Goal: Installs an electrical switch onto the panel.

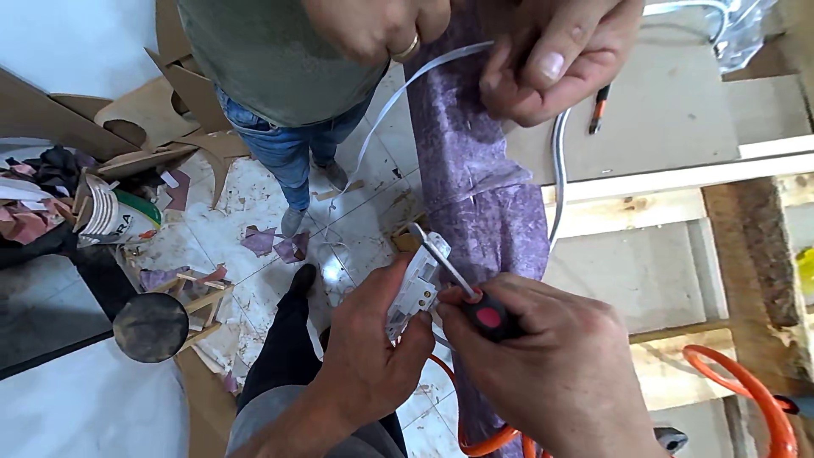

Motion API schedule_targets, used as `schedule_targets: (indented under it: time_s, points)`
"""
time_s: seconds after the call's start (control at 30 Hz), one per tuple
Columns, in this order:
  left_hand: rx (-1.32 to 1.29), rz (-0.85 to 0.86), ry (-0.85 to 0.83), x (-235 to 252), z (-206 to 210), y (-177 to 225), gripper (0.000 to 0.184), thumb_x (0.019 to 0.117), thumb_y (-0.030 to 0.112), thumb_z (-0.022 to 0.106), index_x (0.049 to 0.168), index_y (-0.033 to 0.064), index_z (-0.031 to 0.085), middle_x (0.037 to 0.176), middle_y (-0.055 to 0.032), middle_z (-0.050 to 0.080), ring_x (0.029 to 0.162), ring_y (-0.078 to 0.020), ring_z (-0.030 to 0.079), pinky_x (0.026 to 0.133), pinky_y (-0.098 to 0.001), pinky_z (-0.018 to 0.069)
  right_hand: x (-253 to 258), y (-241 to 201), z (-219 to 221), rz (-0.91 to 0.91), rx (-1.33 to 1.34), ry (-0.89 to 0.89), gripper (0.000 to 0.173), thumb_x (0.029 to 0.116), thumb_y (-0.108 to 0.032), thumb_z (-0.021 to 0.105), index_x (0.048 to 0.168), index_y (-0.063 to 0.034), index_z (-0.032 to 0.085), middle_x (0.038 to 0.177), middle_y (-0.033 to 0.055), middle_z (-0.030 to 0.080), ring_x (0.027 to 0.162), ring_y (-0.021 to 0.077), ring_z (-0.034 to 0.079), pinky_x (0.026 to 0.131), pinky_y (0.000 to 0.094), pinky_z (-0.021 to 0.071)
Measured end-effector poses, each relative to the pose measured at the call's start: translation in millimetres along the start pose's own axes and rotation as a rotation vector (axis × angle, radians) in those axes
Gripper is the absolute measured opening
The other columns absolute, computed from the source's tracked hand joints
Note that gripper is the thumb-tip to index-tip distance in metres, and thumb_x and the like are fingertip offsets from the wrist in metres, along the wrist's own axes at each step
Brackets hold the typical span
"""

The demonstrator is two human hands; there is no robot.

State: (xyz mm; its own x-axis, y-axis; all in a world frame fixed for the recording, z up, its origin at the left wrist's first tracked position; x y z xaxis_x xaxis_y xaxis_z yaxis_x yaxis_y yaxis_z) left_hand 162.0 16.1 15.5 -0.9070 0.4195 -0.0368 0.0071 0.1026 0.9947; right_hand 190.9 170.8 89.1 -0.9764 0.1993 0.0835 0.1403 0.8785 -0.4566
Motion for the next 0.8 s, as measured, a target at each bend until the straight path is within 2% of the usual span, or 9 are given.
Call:
schedule_targets:
  time_s: [0.13,0.27,0.37,0.47,0.53,0.63,0.8]
  points:
    - [0.135,0.072,0.013,1.2,-1.3,2.0,0.046,0.0969,0.020,0.061,0.141,0.0071,0.058,0.116,-0.0008,0.069,0.101,-0.0064,0.068,0.083,-0.0271,0.0616,3.1,-0.6,-3.3,0.048,-0.025,-0.039,0.008,0.0788,-0.032,0.068,0.075,-0.0269,0.072,0.068,-0.0175,0.059,0.054,-0.0048,0.049,0.044,0.0221,0.0386]
    - [0.260,0.124,0.022,0.1,-0.2,1.2,0.046,0.0975,0.021,0.058,0.141,0.0063,0.058,0.114,-0.0032,0.069,0.102,-0.0080,0.067,0.084,-0.0280,0.0597,7.7,-4.1,1.8,0.069,-0.049,-0.053,0.013,0.0779,-0.035,0.068,0.068,-0.0267,0.065,0.062,-0.0164,0.055,0.051,-0.0022,0.049,0.043,0.0255,0.0382]
    - [0.201,0.062,0.009,0.2,-1.5,2.0,0.044,0.0979,0.021,0.058,0.140,0.0084,0.059,0.113,0.0000,0.068,0.100,-0.0054,0.067,0.081,-0.0270,0.0608,9.8,-4.6,1.7,0.056,-0.059,-0.068,0.014,0.0777,-0.035,0.068,0.068,-0.0262,0.064,0.062,-0.0162,0.054,0.051,-0.0020,0.048,0.042,0.0250,0.0383]
    - [0.042,-0.066,-0.038,1.4,-3.9,4.0,0.045,0.0968,0.020,0.061,0.142,0.0169,0.059,0.117,0.0037,0.067,0.106,-0.0071,0.065,0.087,-0.0307,0.0583,9.9,-0.7,-0.4,0.096,-0.018,-0.105,0.012,0.0776,-0.033,0.069,0.069,-0.0285,0.064,0.061,-0.0180,0.053,0.049,-0.0036,0.047,0.041,0.0234,0.0382]
    - [-0.059,-0.120,-0.075,3.9,-6.0,6.5,0.048,0.0946,0.017,0.065,0.143,0.0202,0.059,0.122,0.0044,0.065,0.109,-0.0079,0.065,0.089,-0.0308,0.0605,9.1,5.1,-2.9,0.170,0.063,-0.135,0.008,0.0793,-0.035,0.070,0.073,-0.0317,0.067,0.059,-0.0195,0.054,0.047,-0.0044,0.048,0.039,0.0233,0.0389]
    - [-0.053,-0.084,-0.079,6.2,-5.1,8.4,0.058,0.0889,0.013,0.071,0.145,0.0201,0.059,0.129,0.0047,0.062,0.114,-0.0075,0.063,0.091,-0.0304,0.0607,11.0,9.7,-5.9,0.227,0.160,-0.163,0.012,0.0769,-0.034,0.074,0.078,-0.0316,0.062,0.060,-0.0175,0.055,0.046,-0.0021,0.050,0.037,0.0235,0.0409]
    - [0.049,-0.073,-0.043,5.1,-2.3,10.8,0.053,0.0924,0.019,0.074,0.144,0.0252,0.060,0.130,0.0071,0.063,0.111,-0.0040,0.065,0.087,-0.0273,0.0615,11.8,10.2,-5.5,0.248,0.166,-0.196,0.017,0.0737,-0.033,0.077,0.079,-0.0305,0.061,0.060,-0.0156,0.056,0.046,0.0000,0.051,0.037,0.0241,0.0416]
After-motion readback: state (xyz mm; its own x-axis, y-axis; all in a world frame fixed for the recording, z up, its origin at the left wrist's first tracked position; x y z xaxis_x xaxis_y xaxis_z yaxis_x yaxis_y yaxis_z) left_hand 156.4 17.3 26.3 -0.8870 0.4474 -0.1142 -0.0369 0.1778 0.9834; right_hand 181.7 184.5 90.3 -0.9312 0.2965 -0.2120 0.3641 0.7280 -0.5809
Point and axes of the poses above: each hand's wrist, its own x-axis towards the middle knuckle, its own z-axis out of the palm, y = z × x, the point moved 1 cm from there along x, towards the middle knuckle
